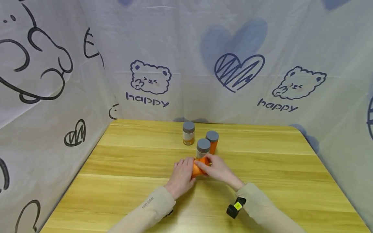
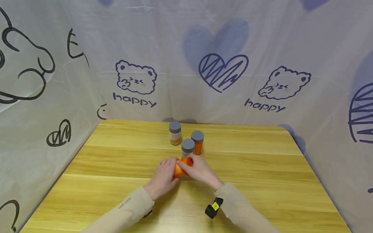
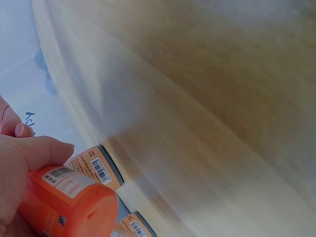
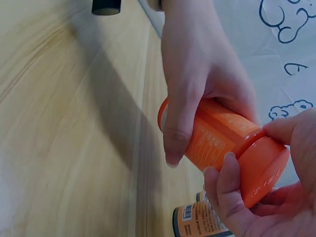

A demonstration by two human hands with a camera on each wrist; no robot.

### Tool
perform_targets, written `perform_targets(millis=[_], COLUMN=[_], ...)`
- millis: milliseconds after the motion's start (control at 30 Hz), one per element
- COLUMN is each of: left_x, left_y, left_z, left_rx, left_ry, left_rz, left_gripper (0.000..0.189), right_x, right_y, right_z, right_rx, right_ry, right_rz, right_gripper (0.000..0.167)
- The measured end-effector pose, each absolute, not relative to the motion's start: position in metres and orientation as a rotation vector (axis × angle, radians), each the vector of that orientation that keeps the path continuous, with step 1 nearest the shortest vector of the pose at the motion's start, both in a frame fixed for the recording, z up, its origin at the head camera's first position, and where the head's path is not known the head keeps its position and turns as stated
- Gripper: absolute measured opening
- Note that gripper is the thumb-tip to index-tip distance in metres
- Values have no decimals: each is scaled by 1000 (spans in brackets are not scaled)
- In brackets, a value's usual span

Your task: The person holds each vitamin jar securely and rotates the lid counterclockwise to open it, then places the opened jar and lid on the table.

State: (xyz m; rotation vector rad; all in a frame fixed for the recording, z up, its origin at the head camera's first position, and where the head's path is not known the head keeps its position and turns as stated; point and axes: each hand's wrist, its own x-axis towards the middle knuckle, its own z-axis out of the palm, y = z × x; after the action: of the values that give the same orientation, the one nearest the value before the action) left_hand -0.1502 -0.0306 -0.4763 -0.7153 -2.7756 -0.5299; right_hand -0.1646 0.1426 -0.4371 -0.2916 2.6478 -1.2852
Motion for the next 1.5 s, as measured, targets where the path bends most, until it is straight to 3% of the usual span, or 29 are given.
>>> perform_targets(millis=[400,933,1500], left_x=[-159,-168,-177], left_y=[-38,-45,-51], left_z=[-477,-477,-481], left_rx=[-878,-977,-1061], left_ry=[-2897,-2989,-2988], left_rz=[-891,-1348,-1323], left_gripper=[46,47,52], right_x=[-167,-167,-172], right_y=[152,159,167], right_z=[-443,-445,-450], right_rx=[-601,-997,-1278], right_ry=[2708,2766,2745], right_rz=[-1128,-908,-892], right_gripper=[31,32,45])
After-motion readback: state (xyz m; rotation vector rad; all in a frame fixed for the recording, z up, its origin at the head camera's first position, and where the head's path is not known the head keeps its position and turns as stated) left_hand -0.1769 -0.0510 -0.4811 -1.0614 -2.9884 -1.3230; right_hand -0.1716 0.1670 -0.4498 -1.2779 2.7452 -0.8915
